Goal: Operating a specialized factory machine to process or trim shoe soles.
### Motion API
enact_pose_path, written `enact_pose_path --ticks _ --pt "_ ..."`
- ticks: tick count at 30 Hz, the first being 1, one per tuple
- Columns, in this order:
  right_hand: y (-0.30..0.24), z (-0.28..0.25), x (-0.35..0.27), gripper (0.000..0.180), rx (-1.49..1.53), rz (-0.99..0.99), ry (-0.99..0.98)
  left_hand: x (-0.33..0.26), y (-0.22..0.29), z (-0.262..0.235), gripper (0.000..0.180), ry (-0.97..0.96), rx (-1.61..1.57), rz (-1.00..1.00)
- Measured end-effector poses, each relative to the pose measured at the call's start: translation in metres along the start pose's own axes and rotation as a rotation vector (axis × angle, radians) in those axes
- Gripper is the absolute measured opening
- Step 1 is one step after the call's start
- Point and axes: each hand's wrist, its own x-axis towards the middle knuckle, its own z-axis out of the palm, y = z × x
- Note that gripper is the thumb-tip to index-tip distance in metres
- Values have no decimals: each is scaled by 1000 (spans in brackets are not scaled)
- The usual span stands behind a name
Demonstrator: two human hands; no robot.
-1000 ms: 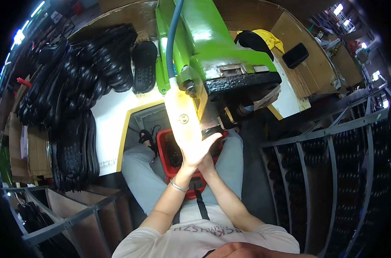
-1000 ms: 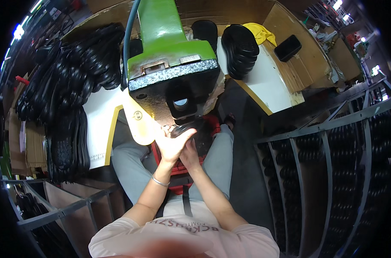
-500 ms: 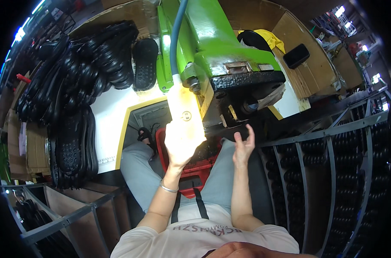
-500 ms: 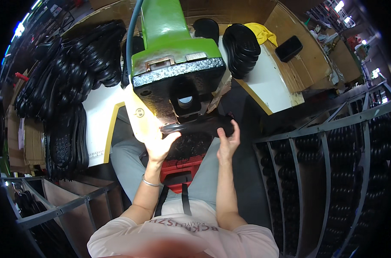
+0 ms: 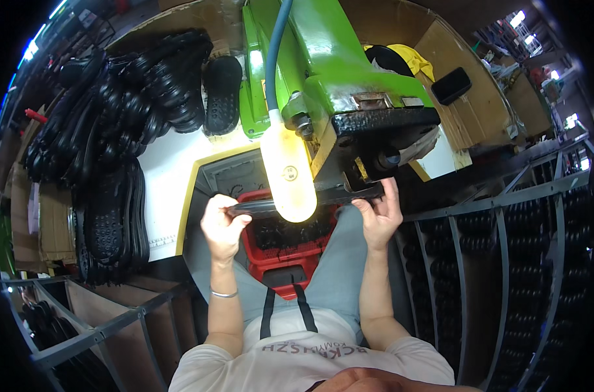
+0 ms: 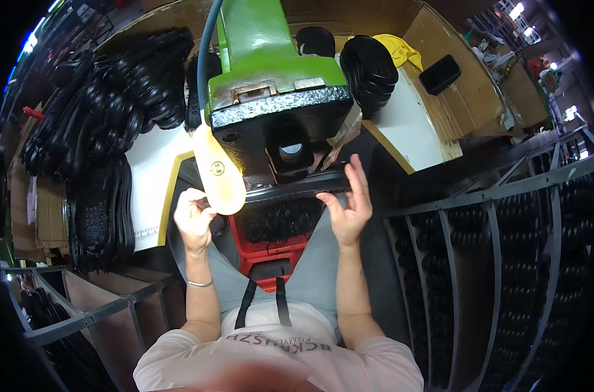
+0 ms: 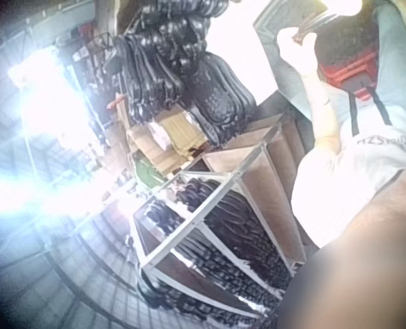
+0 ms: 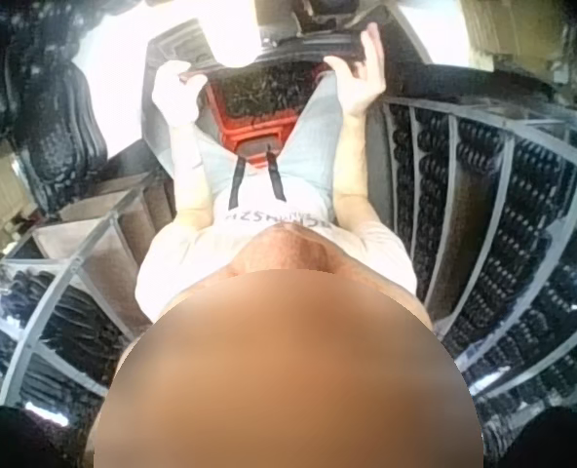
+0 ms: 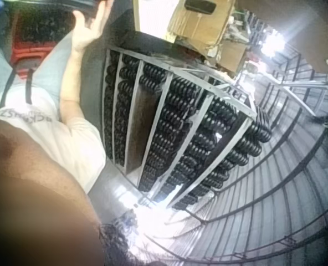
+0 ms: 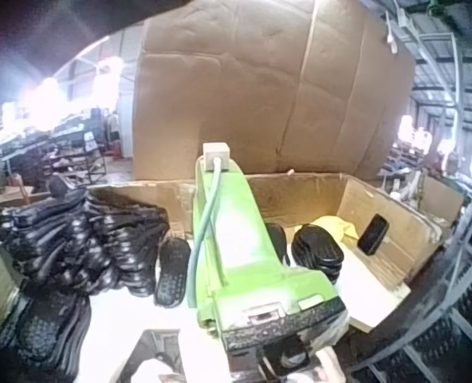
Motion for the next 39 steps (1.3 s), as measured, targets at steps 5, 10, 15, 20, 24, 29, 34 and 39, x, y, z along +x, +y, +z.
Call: enact_pose_path --ticks 5,10,15,20,24,29,34,39 --pt "5 29 -7 62 136 -68 -39 -16 -15 -42 31 45 -136 -97" --pt "15 50 -19 60 20 -138 -53 -22 -20 -69 29 82 -200 -146" --pt "13 31 -16 56 -140 -207 1 -7 1 -26 36 -105 447 112" --pt "16 -17 -5 60 51 -154 121 -2 8 53 46 -23 499 310" --pt "17 -49 6 61 62 -91 256 15 29 95 46 -84 698 601" --pt "26 -54 10 58 139 -64 277 28 41 109 47 -83 714 855" --pt "24 -26 7 59 178 -48 218 21 34 73 49 -68 921 688" --pt "29 -5 -6 61 236 -4 125 17 33 40 58 30 644 534"
